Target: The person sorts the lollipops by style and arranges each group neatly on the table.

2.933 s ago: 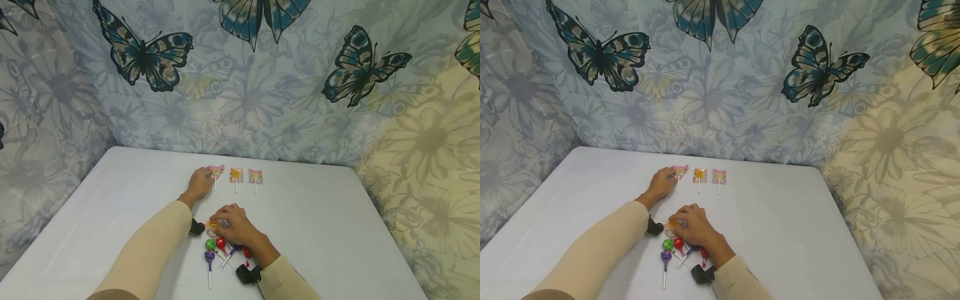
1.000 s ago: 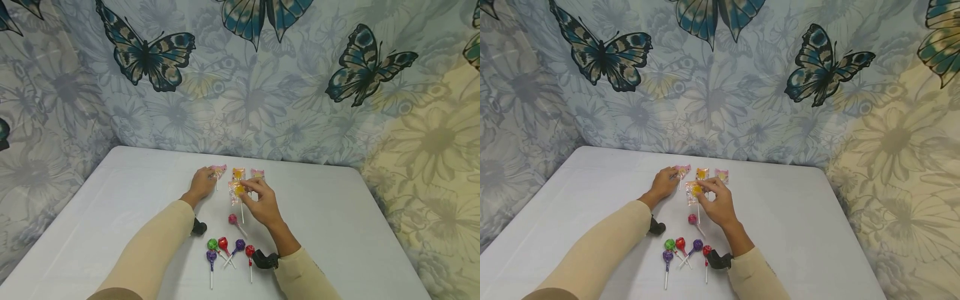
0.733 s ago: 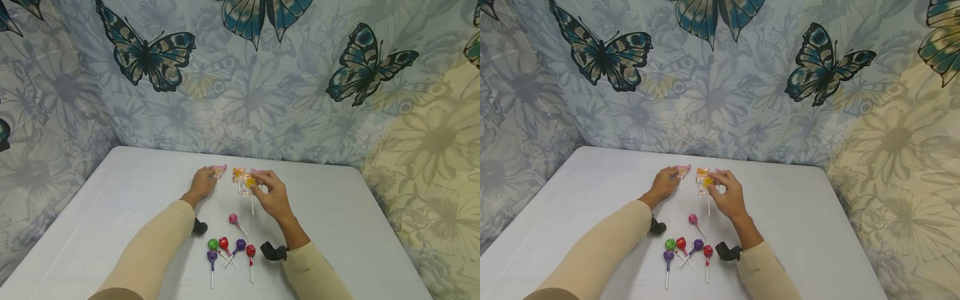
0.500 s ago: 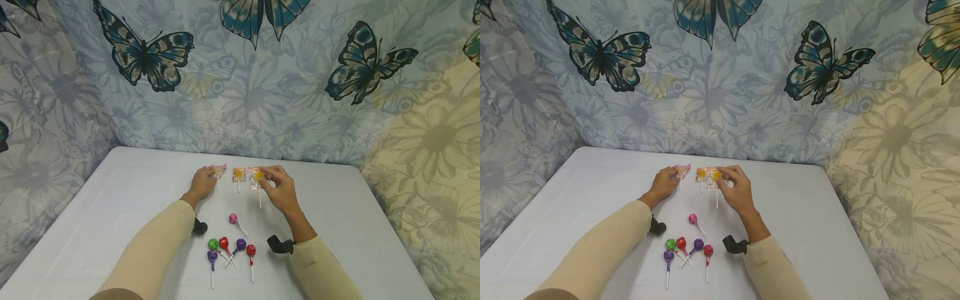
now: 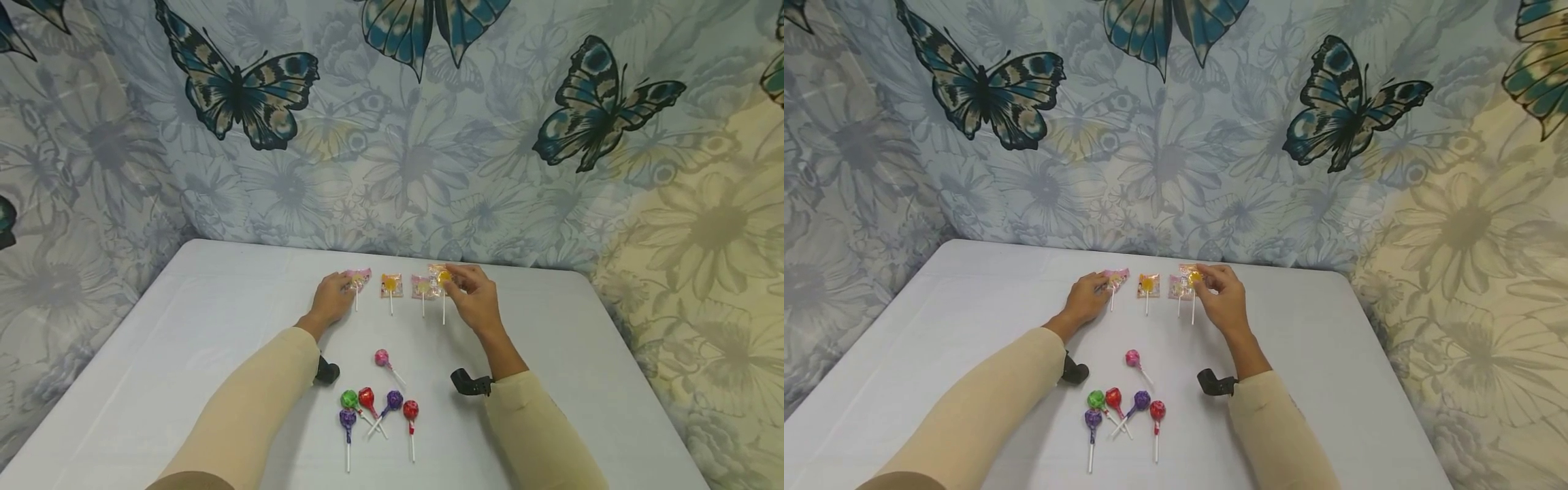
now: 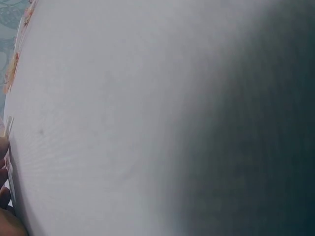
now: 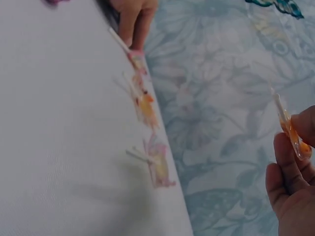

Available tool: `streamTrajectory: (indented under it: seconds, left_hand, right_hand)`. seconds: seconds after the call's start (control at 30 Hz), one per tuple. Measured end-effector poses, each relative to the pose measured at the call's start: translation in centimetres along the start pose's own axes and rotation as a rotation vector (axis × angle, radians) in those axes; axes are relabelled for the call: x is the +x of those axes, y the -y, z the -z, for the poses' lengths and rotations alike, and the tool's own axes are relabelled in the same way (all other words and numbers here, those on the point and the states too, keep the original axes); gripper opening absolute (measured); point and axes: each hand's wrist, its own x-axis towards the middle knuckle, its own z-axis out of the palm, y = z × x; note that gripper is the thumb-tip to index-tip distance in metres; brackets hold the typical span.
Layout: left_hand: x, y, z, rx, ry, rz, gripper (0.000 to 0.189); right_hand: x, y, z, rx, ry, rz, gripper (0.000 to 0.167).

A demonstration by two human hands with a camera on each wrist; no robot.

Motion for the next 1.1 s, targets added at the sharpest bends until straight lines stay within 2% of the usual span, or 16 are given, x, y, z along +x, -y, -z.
streamTrajectory:
  seconds: [0.23,0.37,0.53,0.9,1.1]
  left_hand:
    - [0.0,-0.1,0.0,-0.005,0.014,0.015,0.04]
    - [-0.1,-0.3,0.0,-0.012,0.021,0.02,0.04]
    - [-0.1,-0.3,0.1,-0.006,0.021,0.017,0.04]
    - [-0.2,-0.4,0.1,0.014,0.022,0.033,0.04]
    - [-0.2,-0.5,0.1,0.008,0.027,0.032,0.04]
  right_hand:
    - [1.1,-5.1,0.7,-0.109,-0.025,-0.116,0.031]
    - [1.6,-6.7,1.0,-0.194,-0.026,-0.178,0.031]
    - [1.9,-8.1,1.3,-0.286,-0.007,-0.251,0.031]
    - [1.9,-10.3,1.3,-0.379,0.06,-0.416,0.033]
    - [1.7,-11.1,1.2,-0.411,0.064,-0.426,0.034]
